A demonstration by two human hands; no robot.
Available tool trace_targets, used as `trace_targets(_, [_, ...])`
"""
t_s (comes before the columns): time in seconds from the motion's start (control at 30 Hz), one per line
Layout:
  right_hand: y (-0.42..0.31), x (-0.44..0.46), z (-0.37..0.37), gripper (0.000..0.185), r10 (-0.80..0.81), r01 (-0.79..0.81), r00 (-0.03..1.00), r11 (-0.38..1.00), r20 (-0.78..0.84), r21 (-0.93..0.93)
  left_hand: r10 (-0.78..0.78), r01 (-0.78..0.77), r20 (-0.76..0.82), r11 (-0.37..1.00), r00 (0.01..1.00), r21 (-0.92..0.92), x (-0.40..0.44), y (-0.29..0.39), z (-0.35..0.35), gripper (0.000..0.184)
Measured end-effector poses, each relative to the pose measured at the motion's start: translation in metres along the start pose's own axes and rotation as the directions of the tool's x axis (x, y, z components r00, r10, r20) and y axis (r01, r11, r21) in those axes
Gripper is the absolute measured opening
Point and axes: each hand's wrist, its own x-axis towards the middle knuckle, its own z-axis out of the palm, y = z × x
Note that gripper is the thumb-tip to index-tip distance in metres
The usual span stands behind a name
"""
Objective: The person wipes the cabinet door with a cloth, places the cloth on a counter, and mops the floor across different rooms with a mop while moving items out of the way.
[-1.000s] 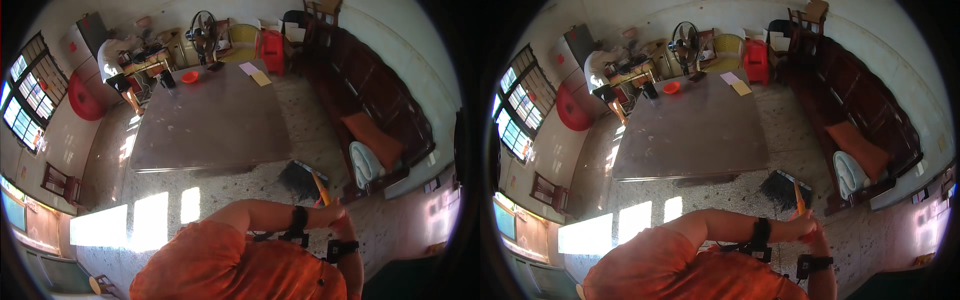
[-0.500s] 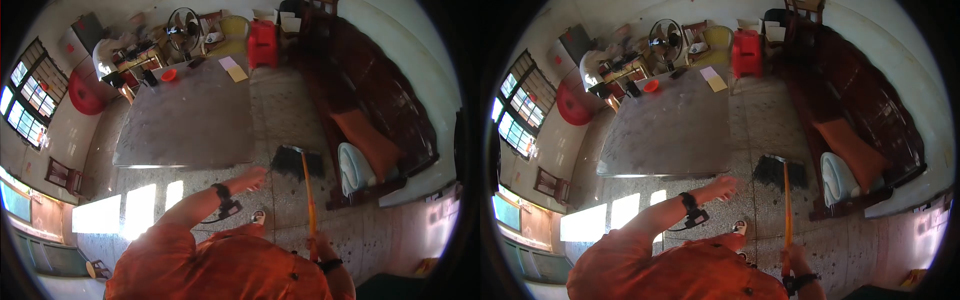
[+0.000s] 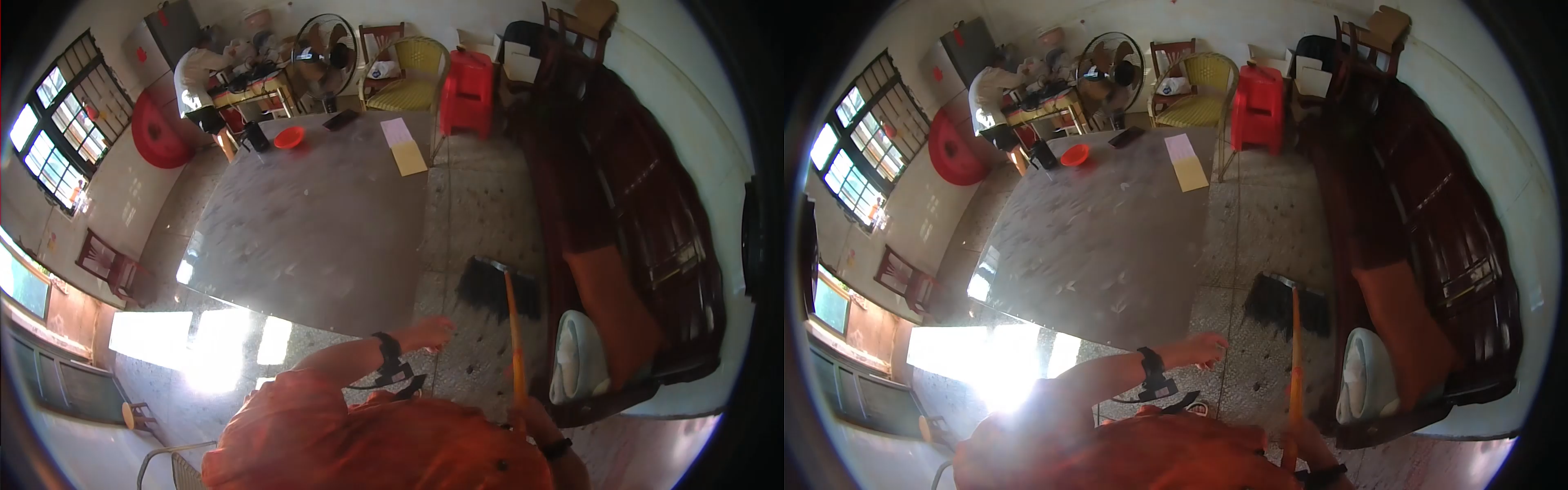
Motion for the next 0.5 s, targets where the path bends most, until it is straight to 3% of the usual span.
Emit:
trace_targets(0.03, [-0.005,0.013,-0.007,0.011,0.231,-0.191,0.972,0.888,-0.047,0.418,0.030,-0.032,0.037,0.998,0.999,0.047,0.007,0.013,0.005,0.036])
trace_targets(0.13, [-0.001,0.060,-0.049,0.018,0.092,-0.103,0.995,0.945,0.048,0.310,-0.014,0.013,0.065,1.000,0.998,0.018,0.025,0.042,0.014,0.037])
trace_targets(0.27, [-0.080,0.093,-0.079,0.014,0.199,-0.177,0.980,0.883,-0.004,0.436,-0.019,0.024,0.070,0.998,0.997,-0.065,0.066,0.046,0.007,0.036])
trace_targets(0.33, [-0.105,0.127,-0.111,0.010,0.201,-0.211,0.977,0.910,0.066,0.358,-0.121,0.115,-0.059,0.989,0.991,-0.087,0.083,0.051,-0.004,0.034])
trace_targets(0.4, [-0.127,0.156,-0.136,0.008,0.180,-0.199,0.980,0.894,0.084,0.401,-0.176,0.153,-0.133,0.974,0.975,-0.167,0.078,0.081,-0.016,0.034])
trace_targets(0.5, [-0.170,0.203,-0.158,0.006,0.124,-0.156,0.987,0.897,0.102,0.414,-0.098,0.075,-0.238,0.991,0.966,-0.107,0.073,0.110,-0.031,0.033])
